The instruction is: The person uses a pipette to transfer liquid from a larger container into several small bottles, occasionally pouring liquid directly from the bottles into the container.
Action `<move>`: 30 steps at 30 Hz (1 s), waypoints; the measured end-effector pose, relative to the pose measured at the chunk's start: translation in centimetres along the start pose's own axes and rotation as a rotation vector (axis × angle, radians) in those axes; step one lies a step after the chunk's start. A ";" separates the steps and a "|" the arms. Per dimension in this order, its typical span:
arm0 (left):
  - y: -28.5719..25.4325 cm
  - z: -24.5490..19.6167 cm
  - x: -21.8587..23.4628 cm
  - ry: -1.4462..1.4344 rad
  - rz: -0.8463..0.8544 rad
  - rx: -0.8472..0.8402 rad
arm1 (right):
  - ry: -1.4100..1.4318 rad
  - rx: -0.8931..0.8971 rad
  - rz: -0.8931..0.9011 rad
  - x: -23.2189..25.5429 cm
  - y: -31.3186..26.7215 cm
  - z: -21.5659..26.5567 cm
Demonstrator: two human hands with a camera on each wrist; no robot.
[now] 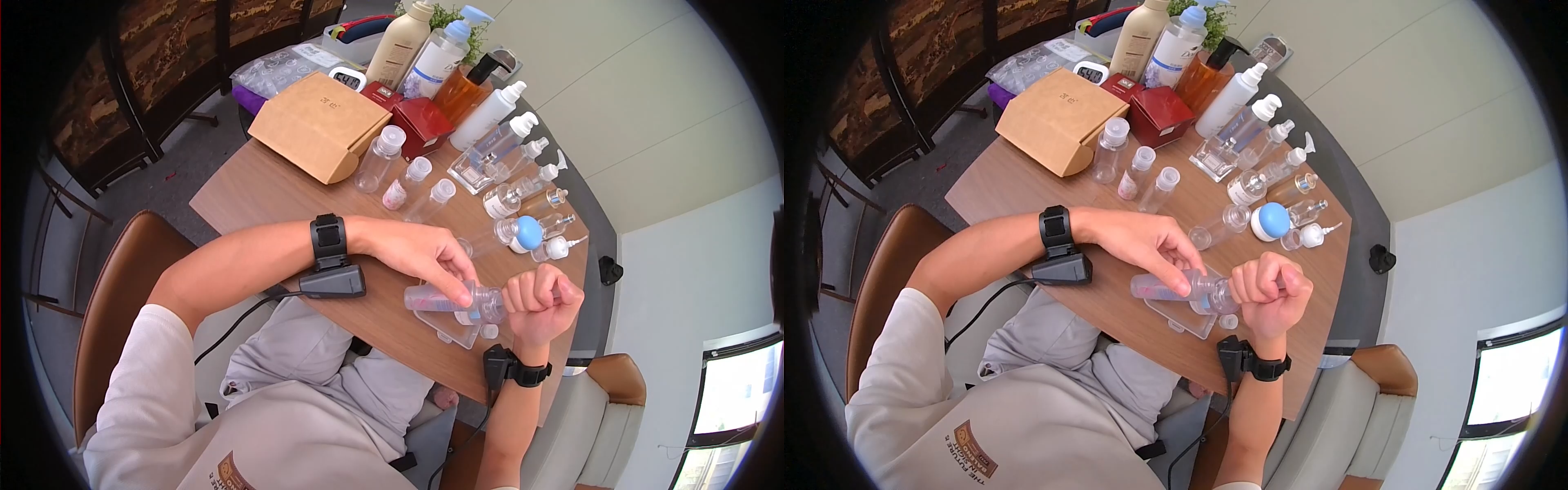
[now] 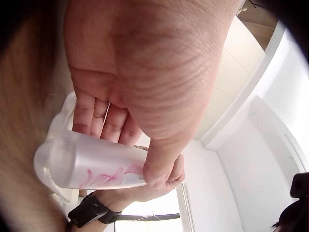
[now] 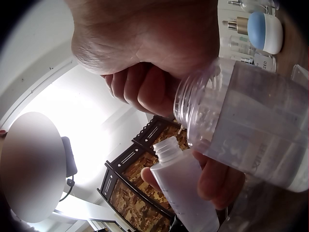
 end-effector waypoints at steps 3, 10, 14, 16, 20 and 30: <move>0.0 -0.1 0.0 0.010 0.000 -0.007 | -0.003 -0.002 0.003 -0.1 0.1 0.0; 0.0 0.0 -0.1 -0.012 0.008 -0.003 | -0.005 -0.008 -0.007 0.0 0.0 -0.1; 0.0 -0.1 0.0 0.017 0.001 -0.007 | -0.006 -0.002 0.001 -0.1 0.1 0.0; 0.0 0.0 0.0 0.015 -0.001 -0.006 | -0.007 0.000 0.006 -0.1 0.1 0.0; 0.0 0.1 0.0 0.025 -0.007 0.010 | -0.010 -0.002 -0.002 0.0 0.0 0.0; -0.1 -0.1 -0.1 0.024 -0.003 0.005 | -0.013 0.005 -0.002 -0.1 0.1 0.0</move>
Point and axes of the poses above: each hand's wrist, its own y-axis towards the middle knuckle, its own x-axis out of the back of the hand, z = x × y, the point moved 9 cm from there along y, towards the middle knuckle, and after that the axes turned 2 degrees about x, right-handed, at the moved point
